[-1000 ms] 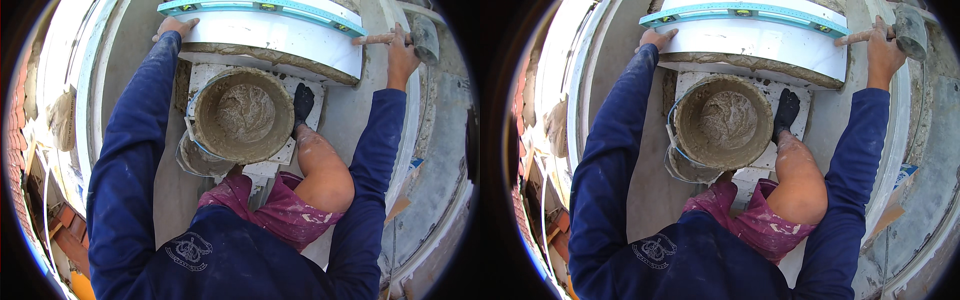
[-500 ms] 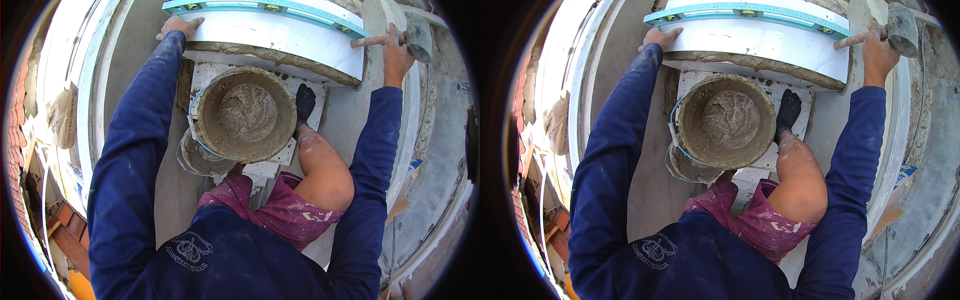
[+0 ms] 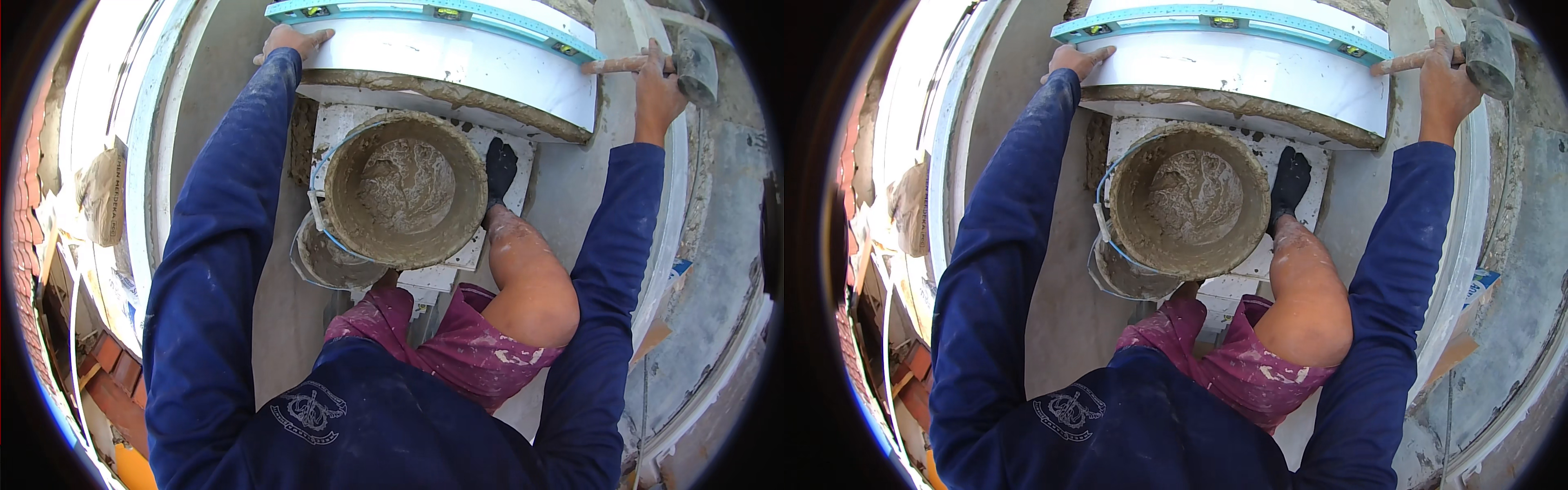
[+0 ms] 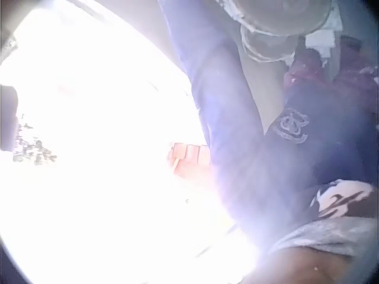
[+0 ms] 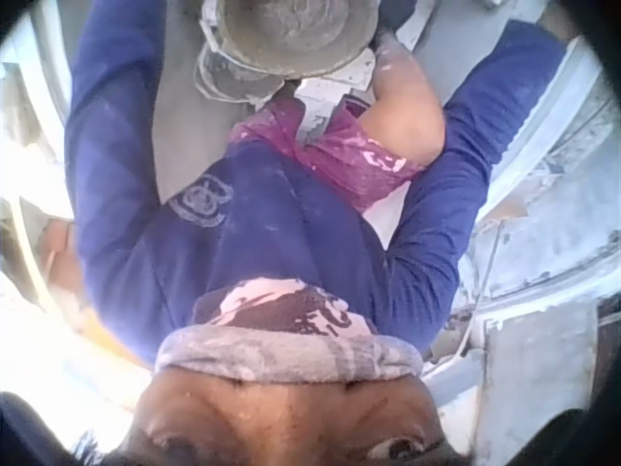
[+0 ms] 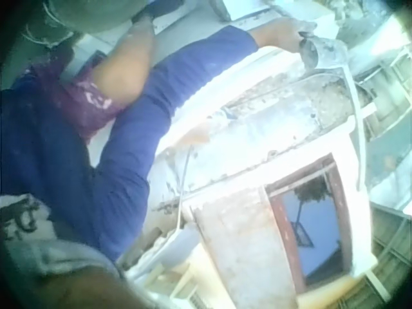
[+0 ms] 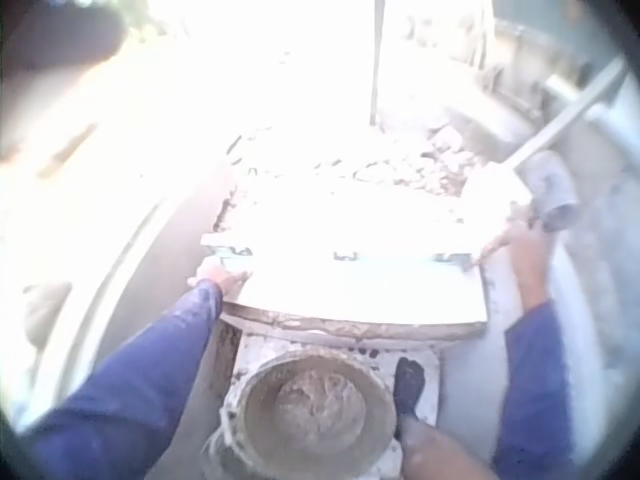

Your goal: The person lays tiles onto a concrete surface using mortar, then levels them with a level and a rubber mallet.

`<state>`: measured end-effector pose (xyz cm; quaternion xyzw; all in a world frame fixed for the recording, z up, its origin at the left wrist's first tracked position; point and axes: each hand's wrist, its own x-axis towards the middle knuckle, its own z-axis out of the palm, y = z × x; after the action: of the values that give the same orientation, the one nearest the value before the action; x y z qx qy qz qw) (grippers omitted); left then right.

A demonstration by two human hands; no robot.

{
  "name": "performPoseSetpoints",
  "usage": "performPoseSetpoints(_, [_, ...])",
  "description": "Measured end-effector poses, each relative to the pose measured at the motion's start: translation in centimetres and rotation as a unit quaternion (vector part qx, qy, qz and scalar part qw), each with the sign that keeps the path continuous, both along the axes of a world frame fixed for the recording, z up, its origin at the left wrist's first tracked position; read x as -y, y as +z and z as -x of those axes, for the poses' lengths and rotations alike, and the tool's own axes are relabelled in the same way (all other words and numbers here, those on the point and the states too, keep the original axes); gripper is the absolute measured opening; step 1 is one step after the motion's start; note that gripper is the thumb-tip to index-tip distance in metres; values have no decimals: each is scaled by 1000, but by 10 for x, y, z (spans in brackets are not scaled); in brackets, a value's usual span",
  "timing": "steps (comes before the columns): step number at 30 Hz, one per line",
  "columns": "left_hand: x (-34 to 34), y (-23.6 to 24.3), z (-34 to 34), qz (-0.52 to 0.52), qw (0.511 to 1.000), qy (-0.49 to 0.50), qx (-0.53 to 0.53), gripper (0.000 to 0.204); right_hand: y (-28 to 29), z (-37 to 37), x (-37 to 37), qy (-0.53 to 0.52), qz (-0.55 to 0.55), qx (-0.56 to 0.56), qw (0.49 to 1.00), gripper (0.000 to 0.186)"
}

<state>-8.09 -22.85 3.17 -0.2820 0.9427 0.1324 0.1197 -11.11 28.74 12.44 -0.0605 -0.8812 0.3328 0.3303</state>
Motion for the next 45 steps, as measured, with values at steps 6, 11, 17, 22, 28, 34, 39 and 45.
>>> performPoseSetpoints(6, [0, 2, 0, -10, 1000, 6, 16, 95, 32, -8, 21, 1, 34, -32, 999, 33])
performPoseSetpoints(11, [-2, 4, -2, 0, 1000, 8, 1, 94, 66, 27, 35, -20, -44, -59, 997, 33])
performPoseSetpoints(17, [1, 2, -1, -5, 1000, 7, 12, 97, 16, 66, 107, 103, -37, -120, 987, 22])
performPoseSetpoints(22, [4, -4, -1, 13, 1000, 1, 3, 96, 27, 57, 115, 138, 151, 87, 975, 31])
performPoseSetpoints(28, [4, -2, -1, 6, 1000, -7, 14, 98, 7, 79, 113, 106, 25, 16, 994, 42])
performPoseSetpoints(34, [2, -3, -2, 7, 1000, -4, 7, 98, 5, 74, 125, 164, 157, 22, 974, 29])
performPoseSetpoints(39, [2, -5, -2, 7, 1000, -1, 4, 98, 5, 69, 138, 140, 61, 4, 988, 31])
performPoseSetpoints(45, [2, -3, -2, 4, 1000, 6, 14, 98, 3, 74, 148, 126, -45, -56, 989, 32])
